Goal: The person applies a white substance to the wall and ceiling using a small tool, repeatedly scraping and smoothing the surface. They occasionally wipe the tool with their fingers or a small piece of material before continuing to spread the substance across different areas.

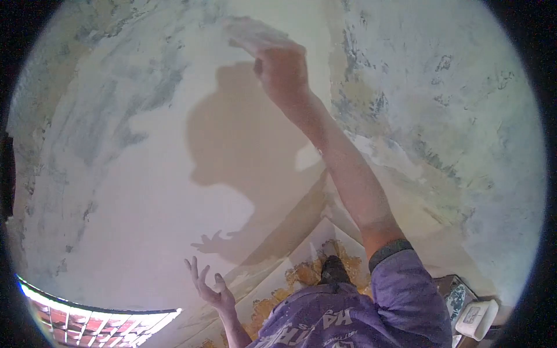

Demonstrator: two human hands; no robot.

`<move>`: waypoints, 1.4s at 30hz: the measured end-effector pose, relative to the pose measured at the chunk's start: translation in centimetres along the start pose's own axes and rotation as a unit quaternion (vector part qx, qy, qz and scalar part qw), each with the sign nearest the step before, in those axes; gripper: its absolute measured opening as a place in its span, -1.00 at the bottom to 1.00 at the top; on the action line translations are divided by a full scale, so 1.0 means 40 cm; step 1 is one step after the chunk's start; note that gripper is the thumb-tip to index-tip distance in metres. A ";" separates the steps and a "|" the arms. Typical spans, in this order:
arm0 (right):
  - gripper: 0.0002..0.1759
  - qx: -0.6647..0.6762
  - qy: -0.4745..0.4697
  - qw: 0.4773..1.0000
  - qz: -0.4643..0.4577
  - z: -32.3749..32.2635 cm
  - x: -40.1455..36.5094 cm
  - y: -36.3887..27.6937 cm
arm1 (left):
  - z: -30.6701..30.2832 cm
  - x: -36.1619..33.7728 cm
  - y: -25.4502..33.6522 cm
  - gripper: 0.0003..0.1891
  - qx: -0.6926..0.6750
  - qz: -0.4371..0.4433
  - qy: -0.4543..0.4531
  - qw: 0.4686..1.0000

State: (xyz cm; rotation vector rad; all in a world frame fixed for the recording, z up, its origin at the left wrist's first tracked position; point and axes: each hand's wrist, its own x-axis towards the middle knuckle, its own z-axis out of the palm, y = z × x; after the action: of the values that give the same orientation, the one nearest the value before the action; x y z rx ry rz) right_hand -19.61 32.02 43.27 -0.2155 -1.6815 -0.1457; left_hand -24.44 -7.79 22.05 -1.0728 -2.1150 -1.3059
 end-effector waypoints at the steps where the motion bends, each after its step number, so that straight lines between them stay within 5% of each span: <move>1: -0.29 0.007 -0.019 1.000 0.000 0.015 0.012 -0.013 | -0.006 -0.011 -0.001 -0.80 0.002 -0.004 -0.001 1.000; 5: -0.23 0.025 -0.064 0.997 0.041 0.029 -0.173 -0.100 | -0.034 -0.059 -0.003 -0.84 0.014 -0.035 -0.009 0.999; 9: -0.27 0.066 -0.266 0.947 0.170 0.041 -0.686 -0.137 | -0.050 -0.093 -0.017 -0.72 -0.010 -0.055 -0.005 0.998; 11: -0.28 0.085 -0.292 0.945 0.120 0.000 -0.812 -0.158 | -0.053 -0.100 -0.025 -0.63 -0.033 -0.059 0.011 0.998; 14: -0.23 0.172 -0.482 0.857 0.065 -0.058 -0.856 -0.142 | -0.077 -0.088 -0.040 -0.47 -0.021 -0.075 0.024 0.997; 16: -0.26 0.426 -0.316 0.826 0.190 -0.021 -0.756 -0.122 | -0.080 -0.075 -0.051 -0.44 -0.005 -0.089 0.042 0.995; 19: -0.24 0.162 -0.192 0.968 -0.013 -0.057 -0.339 -0.124 | -0.082 -0.071 -0.046 -0.42 -0.003 -0.109 0.043 0.993; 22: -0.19 0.103 -0.080 0.991 0.014 -0.072 -0.022 -0.165 | -0.080 -0.064 -0.033 -0.42 -0.007 -0.102 0.034 0.994; 24: -0.18 0.082 -0.113 0.990 0.000 -0.022 0.041 -0.148 | -0.072 -0.069 -0.012 -0.41 -0.009 -0.109 0.035 0.993; 27: -0.16 0.059 -0.097 0.993 0.036 0.045 -0.009 -0.201 | -0.061 -0.090 0.011 -0.42 -0.012 -0.134 0.049 0.990; 31: -0.17 0.088 -0.131 0.986 0.046 0.110 -0.367 -0.288 | -0.022 -0.140 0.027 -0.48 -0.014 -0.152 0.058 0.987; 32: -0.21 0.098 -0.187 0.977 0.013 0.108 -0.491 -0.285 | -0.012 -0.145 0.035 -0.50 -0.013 -0.157 0.055 0.986; 33: -0.22 0.156 -0.355 0.916 0.100 0.050 -0.533 -0.320 | -0.005 -0.148 0.047 -0.53 -0.019 -0.168 0.054 0.984; 38: -0.22 0.227 -0.438 0.868 0.060 -0.028 -0.716 -0.327 | 0.058 -0.124 0.115 -0.59 -0.034 -0.198 0.039 0.979; 41: -0.31 0.246 -0.289 0.925 -0.030 -0.061 -0.416 -0.235 | 0.096 -0.100 0.142 -0.60 -0.035 -0.172 0.064 0.982; 42: -0.41 0.275 -0.162 0.945 -0.069 -0.020 -0.326 -0.185 | 0.109 -0.097 0.152 -0.61 -0.038 -0.163 0.066 0.984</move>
State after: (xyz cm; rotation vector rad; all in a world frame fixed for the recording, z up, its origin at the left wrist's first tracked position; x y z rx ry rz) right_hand -19.02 23.91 30.65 0.3163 -1.9930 0.2711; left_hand -17.11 -3.86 20.68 -0.6612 -2.2194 -1.5705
